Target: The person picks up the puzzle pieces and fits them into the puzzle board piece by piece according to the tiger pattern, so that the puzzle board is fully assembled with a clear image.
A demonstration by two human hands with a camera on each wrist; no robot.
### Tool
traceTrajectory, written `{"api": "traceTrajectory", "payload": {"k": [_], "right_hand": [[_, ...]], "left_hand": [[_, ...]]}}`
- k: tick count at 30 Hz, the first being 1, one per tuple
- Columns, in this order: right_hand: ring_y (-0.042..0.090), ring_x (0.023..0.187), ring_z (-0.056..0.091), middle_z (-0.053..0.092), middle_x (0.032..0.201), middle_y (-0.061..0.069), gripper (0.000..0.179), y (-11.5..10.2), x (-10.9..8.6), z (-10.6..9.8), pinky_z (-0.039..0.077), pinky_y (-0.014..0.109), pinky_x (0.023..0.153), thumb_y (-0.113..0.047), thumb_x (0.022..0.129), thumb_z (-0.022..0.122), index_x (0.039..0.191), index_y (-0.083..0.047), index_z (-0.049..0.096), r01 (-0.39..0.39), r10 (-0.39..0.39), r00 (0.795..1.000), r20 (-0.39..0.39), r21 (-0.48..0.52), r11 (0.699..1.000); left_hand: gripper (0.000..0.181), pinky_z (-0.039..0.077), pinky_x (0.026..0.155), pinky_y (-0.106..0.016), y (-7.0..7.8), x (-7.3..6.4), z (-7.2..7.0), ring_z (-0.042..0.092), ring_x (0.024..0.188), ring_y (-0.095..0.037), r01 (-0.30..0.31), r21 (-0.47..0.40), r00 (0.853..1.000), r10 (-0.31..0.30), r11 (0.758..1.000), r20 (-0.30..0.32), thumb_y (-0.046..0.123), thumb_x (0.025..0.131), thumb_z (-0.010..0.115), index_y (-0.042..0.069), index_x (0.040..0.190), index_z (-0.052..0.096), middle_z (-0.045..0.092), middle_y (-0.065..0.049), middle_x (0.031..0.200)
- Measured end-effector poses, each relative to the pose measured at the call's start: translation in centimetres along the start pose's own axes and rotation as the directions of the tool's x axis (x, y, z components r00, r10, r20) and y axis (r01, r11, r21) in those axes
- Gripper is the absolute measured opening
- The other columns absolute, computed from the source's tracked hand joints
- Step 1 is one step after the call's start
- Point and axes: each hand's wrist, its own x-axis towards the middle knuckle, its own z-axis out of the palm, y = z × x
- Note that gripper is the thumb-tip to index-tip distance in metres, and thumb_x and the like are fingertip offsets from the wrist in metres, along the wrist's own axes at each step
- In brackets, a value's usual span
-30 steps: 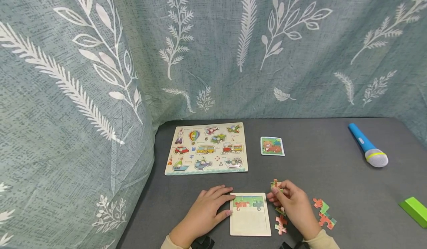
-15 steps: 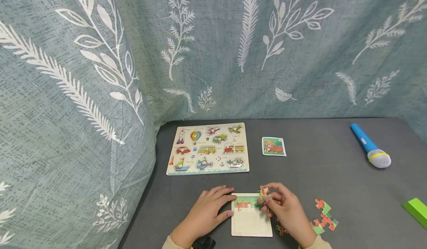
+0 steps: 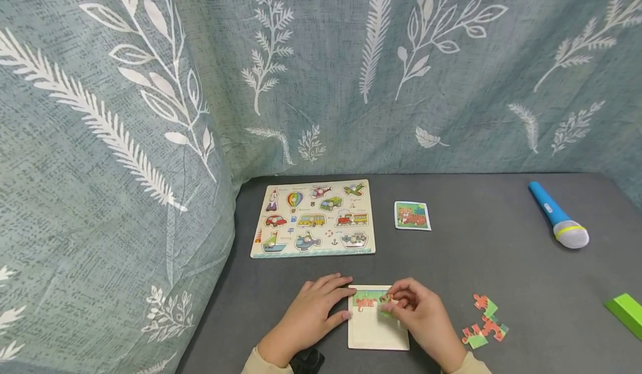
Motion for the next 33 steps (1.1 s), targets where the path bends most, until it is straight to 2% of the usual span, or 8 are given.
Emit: {"api": "traceTrajectory", "payload": {"k": [3,7,15,20,23,26,29,33], "right_hand": [[0.004,0.062,0.056,0.065,0.078,-0.003,0.026,0.0,-0.6,0.8,0.048,0.024,0.054,-0.003,0.080,0.089,0.097,-0.007,0.069,0.064,-0.054,0.993,0.105,-0.096,0.993],[0.000,0.067,0.057,0.063,0.084,-0.009,0.026,0.5,-1.6,2.0,0.052,0.025,0.059,-0.007,0.082,0.089,0.097,-0.013,0.068,0.244,-0.188,0.948,0.256,-0.211,0.947],[-0.003,0.071,0.055,0.059,0.087,-0.012,0.025,1.2,-2.3,3.0,0.050,0.023,0.061,-0.013,0.083,0.090,0.098,-0.018,0.071,0.425,-0.325,0.901,0.289,-0.430,0.797],[-0.001,0.072,0.053,0.059,0.088,-0.011,0.022,1.7,-2.2,3.5,0.047,0.020,0.062,-0.011,0.079,0.092,0.087,-0.020,0.073,0.575,-0.503,0.816,0.286,-0.494,0.652],[0.001,0.072,0.051,0.058,0.087,-0.012,0.021,1.6,-2.5,3.7,0.044,0.016,0.062,-0.014,0.075,0.095,0.080,-0.020,0.075,0.621,-0.572,0.766,0.294,-0.571,0.537],[0.004,0.072,0.051,0.060,0.088,-0.011,0.018,1.4,-3.1,3.7,0.043,0.014,0.060,-0.022,0.075,0.095,0.082,-0.021,0.078,0.619,-0.572,0.749,0.335,-0.661,0.424],[0.006,0.072,0.053,0.063,0.089,-0.010,0.020,1.3,-3.6,3.8,0.043,0.016,0.058,-0.030,0.075,0.094,0.087,-0.024,0.079,0.606,-0.573,0.739,0.354,-0.720,0.337],[0.007,0.073,0.055,0.062,0.088,-0.011,0.025,1.5,-3.5,4.0,0.046,0.020,0.056,-0.032,0.070,0.097,0.087,-0.026,0.079,0.579,-0.610,0.728,0.313,-0.758,0.301]], "left_hand": [[0.051,0.042,0.105,-0.048,-0.1,0.0,-0.1,0.042,0.148,-0.020,-0.002,-0.006,1.000,0.002,1.000,0.013,0.047,0.101,0.066,0.024,0.146,0.063,0.050,0.005,0.157],[0.059,0.041,0.106,-0.049,-0.1,0.0,-0.3,0.041,0.148,-0.020,-0.006,-0.020,1.000,0.006,1.000,0.028,0.051,0.095,0.072,0.025,0.147,0.062,0.049,0.006,0.158],[0.063,0.041,0.107,-0.049,-0.4,0.0,-0.3,0.040,0.149,-0.019,-0.007,-0.048,1.000,0.009,0.999,0.030,0.047,0.091,0.079,0.024,0.147,0.062,0.049,0.006,0.158],[0.063,0.041,0.106,-0.049,-0.5,-0.1,-0.5,0.040,0.149,-0.020,-0.004,-0.058,0.999,0.006,0.998,0.032,0.046,0.090,0.080,0.023,0.147,0.062,0.049,0.006,0.159],[0.064,0.041,0.105,-0.049,-0.5,-0.1,-0.5,0.040,0.149,-0.020,-0.004,-0.058,1.000,0.006,0.998,0.027,0.045,0.090,0.081,0.023,0.147,0.063,0.049,0.006,0.158],[0.064,0.042,0.105,-0.049,-0.5,-0.2,-0.4,0.041,0.148,-0.020,-0.003,-0.064,1.000,0.005,0.998,0.022,0.044,0.089,0.082,0.023,0.146,0.064,0.050,0.006,0.157],[0.063,0.042,0.105,-0.050,-0.4,-0.1,-0.4,0.041,0.148,-0.020,-0.003,-0.073,1.000,0.004,0.997,0.021,0.043,0.089,0.082,0.023,0.146,0.064,0.051,0.006,0.157],[0.063,0.042,0.105,-0.050,-0.3,-0.1,-0.4,0.042,0.147,-0.020,-0.002,-0.073,1.000,0.003,0.997,0.019,0.043,0.089,0.083,0.022,0.145,0.064,0.051,0.006,0.157]]}}
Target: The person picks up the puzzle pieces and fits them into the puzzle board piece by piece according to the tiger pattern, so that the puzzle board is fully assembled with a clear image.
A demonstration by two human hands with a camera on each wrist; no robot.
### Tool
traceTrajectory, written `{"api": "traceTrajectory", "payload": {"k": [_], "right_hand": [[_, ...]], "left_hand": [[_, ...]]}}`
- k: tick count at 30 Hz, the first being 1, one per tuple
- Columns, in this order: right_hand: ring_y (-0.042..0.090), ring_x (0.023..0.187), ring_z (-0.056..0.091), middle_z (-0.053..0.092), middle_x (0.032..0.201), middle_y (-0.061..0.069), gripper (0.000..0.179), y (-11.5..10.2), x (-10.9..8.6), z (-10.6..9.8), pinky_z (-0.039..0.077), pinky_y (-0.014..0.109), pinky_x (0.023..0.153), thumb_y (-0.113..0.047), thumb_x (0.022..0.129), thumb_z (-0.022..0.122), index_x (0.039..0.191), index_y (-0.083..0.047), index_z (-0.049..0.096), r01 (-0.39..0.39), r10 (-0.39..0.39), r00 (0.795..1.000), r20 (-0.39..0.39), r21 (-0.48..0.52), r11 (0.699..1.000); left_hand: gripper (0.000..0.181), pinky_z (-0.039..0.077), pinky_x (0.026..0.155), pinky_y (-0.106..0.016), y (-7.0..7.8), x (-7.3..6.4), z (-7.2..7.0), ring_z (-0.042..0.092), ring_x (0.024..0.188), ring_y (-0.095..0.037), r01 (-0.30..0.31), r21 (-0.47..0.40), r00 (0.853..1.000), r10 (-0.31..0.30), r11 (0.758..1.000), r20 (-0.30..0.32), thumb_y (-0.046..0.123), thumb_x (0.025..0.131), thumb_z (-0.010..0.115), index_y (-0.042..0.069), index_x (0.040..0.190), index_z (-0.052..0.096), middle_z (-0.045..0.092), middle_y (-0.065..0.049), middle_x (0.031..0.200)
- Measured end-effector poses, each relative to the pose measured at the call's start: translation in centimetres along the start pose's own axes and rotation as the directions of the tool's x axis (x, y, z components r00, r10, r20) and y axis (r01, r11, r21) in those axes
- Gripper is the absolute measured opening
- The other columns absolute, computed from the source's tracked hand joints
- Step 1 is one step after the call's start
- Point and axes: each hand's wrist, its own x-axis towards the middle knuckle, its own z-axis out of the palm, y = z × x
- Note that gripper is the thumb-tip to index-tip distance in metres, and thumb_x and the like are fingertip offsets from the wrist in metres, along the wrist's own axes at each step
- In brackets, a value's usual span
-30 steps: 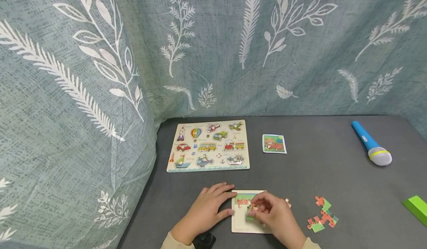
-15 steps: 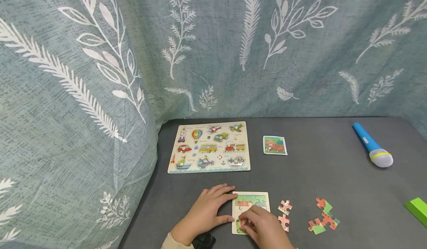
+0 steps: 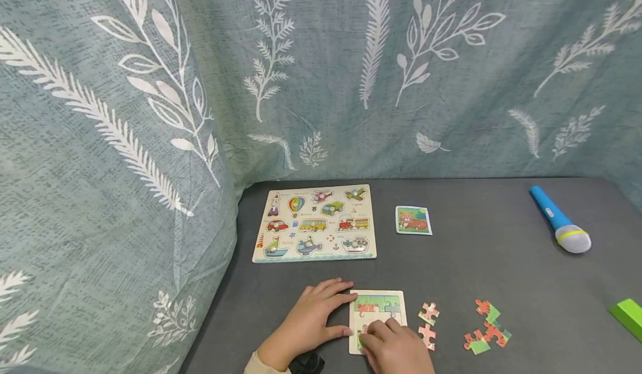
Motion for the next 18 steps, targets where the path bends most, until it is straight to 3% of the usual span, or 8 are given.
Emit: {"api": "traceTrajectory", "payload": {"k": [3,10,18], "right_hand": [[0.008,0.073,0.054,0.060,0.088,-0.010,0.028,0.4,0.0,0.4,0.046,0.022,0.056,-0.030,0.067,0.098,0.087,-0.025,0.080,0.013,-0.013,1.000,-0.024,0.001,1.000],[0.007,0.076,0.051,0.059,0.093,-0.007,0.027,1.2,0.1,0.8,0.042,0.017,0.063,-0.025,0.072,0.096,0.093,-0.022,0.080,0.207,-0.207,0.978,-0.016,0.088,0.974],[0.005,0.084,0.054,0.063,0.099,-0.011,0.029,1.8,0.1,0.3,0.041,0.018,0.068,-0.016,0.072,0.096,0.093,-0.027,0.080,0.181,-0.192,0.981,0.015,0.263,0.948]], "left_hand": [[0.063,0.042,0.105,-0.049,0.1,0.1,0.0,0.042,0.147,-0.020,-0.002,0.004,1.000,0.002,1.000,0.004,0.044,0.089,0.082,0.022,0.145,0.064,0.051,0.005,0.157],[0.063,0.042,0.105,-0.049,0.1,0.2,0.0,0.041,0.148,-0.020,-0.012,0.004,1.000,0.012,1.000,0.015,0.042,0.090,0.083,0.025,0.147,0.063,0.050,0.006,0.157],[0.064,0.042,0.105,-0.051,-0.2,0.1,0.0,0.042,0.147,-0.021,-0.015,0.011,1.000,0.015,1.000,0.017,0.045,0.089,0.081,0.024,0.147,0.064,0.052,0.007,0.157]]}}
